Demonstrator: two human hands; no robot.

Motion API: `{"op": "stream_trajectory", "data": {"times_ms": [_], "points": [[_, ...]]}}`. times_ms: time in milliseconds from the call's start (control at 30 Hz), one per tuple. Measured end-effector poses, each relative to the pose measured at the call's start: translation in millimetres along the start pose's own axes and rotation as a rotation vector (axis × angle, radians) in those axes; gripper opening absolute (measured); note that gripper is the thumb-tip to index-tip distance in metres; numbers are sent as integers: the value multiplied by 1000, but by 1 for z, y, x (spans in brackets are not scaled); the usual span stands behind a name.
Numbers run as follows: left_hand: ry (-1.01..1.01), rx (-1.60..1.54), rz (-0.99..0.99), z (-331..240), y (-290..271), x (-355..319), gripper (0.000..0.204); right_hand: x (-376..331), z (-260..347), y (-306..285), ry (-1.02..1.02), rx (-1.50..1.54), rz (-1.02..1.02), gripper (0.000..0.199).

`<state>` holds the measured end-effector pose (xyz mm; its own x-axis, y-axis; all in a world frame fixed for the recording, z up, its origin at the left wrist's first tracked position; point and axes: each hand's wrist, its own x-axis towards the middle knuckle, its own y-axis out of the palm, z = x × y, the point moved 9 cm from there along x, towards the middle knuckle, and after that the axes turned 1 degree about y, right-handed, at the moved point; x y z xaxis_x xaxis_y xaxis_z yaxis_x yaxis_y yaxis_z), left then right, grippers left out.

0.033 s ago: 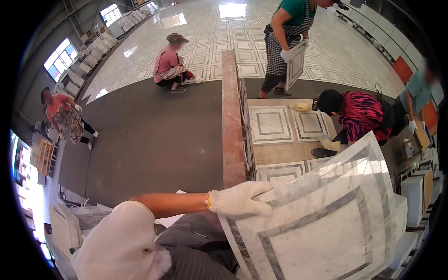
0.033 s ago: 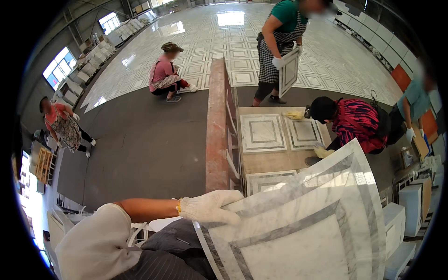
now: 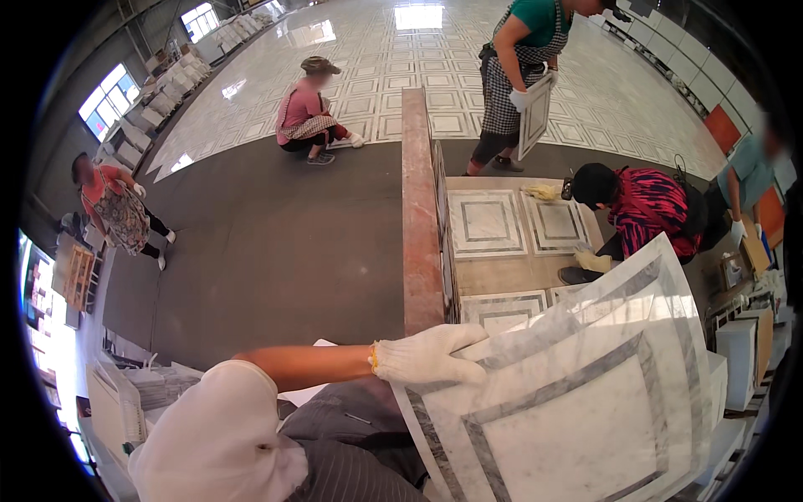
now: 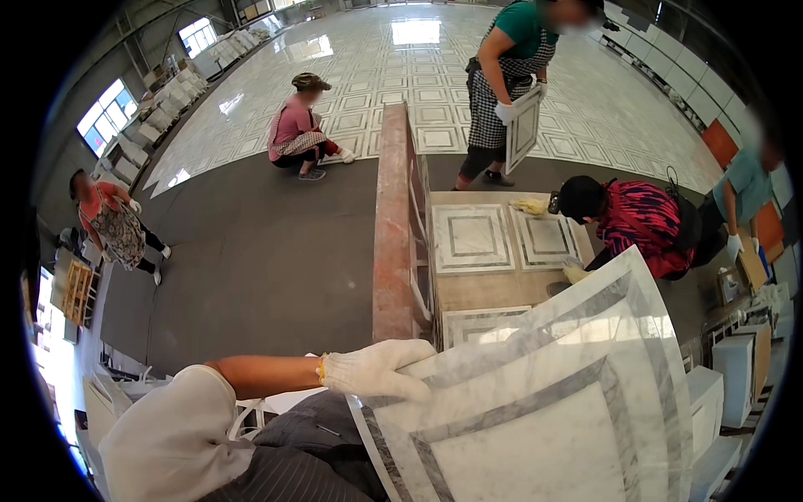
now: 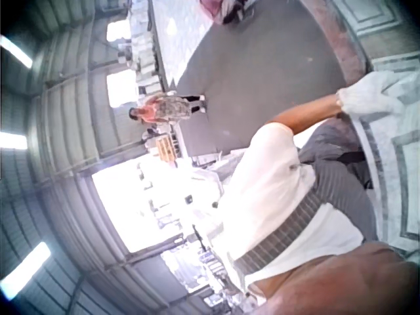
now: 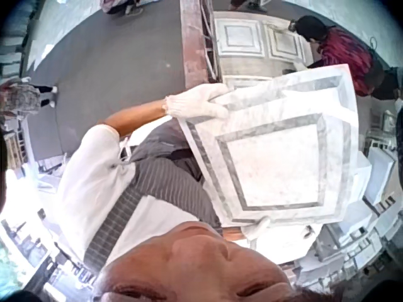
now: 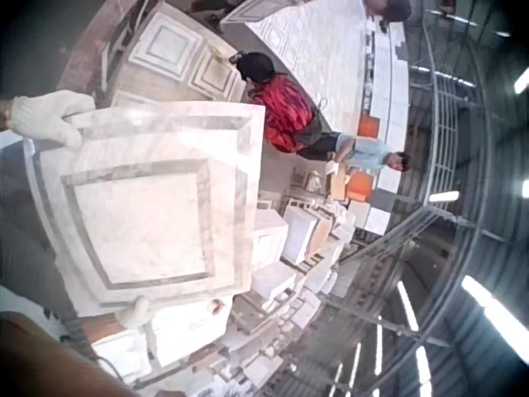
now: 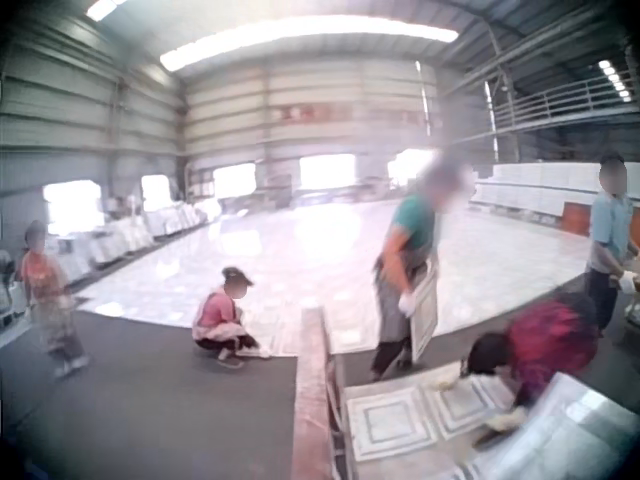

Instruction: The person picks up square marble tiles from a wooden rack and places them onto a large floor area, aligning them with existing tiles to form a geometric pattern. The person wears gloves and handles the tiles carefully, moving between the rack and the floor repeatedly.

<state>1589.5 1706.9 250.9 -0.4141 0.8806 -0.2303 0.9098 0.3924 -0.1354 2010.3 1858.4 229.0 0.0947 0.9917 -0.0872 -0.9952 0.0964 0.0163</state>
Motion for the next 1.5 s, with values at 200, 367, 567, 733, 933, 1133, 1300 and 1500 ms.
{"op": "stream_trajectory", "data": {"times_ms": [200, 367, 567, 733, 933, 1133, 1300, 1500], "points": [[61, -365, -25, 56, -74, -52, 68, -56, 44, 54, -111, -103, 179, 72], [-267, -106, 89, 83, -147, -97, 44, -131, 46, 143, -66, -120, 342, 84], [-82, -511, -271, 202, -237, -159, 46, -214, 24, 239, 83, -340, 614, 81], [-269, -731, -773, 257, -304, -254, 38, -250, -27, 338, -19, -321, 873, 67], [-169, -853, -1274, 307, -343, -390, 31, -337, -81, 461, 162, -456, 1350, 56], [-30, -913, -1664, 335, -329, -500, 36, -433, -95, 555, 77, -562, 1823, 51], [12, -995, -1841, 342, -296, -550, 40, -494, -88, 602, -45, -625, 2110, 52], [25, -984, -1936, 312, -275, -554, 54, -533, -91, 650, -37, -622, 2279, 53]]}}
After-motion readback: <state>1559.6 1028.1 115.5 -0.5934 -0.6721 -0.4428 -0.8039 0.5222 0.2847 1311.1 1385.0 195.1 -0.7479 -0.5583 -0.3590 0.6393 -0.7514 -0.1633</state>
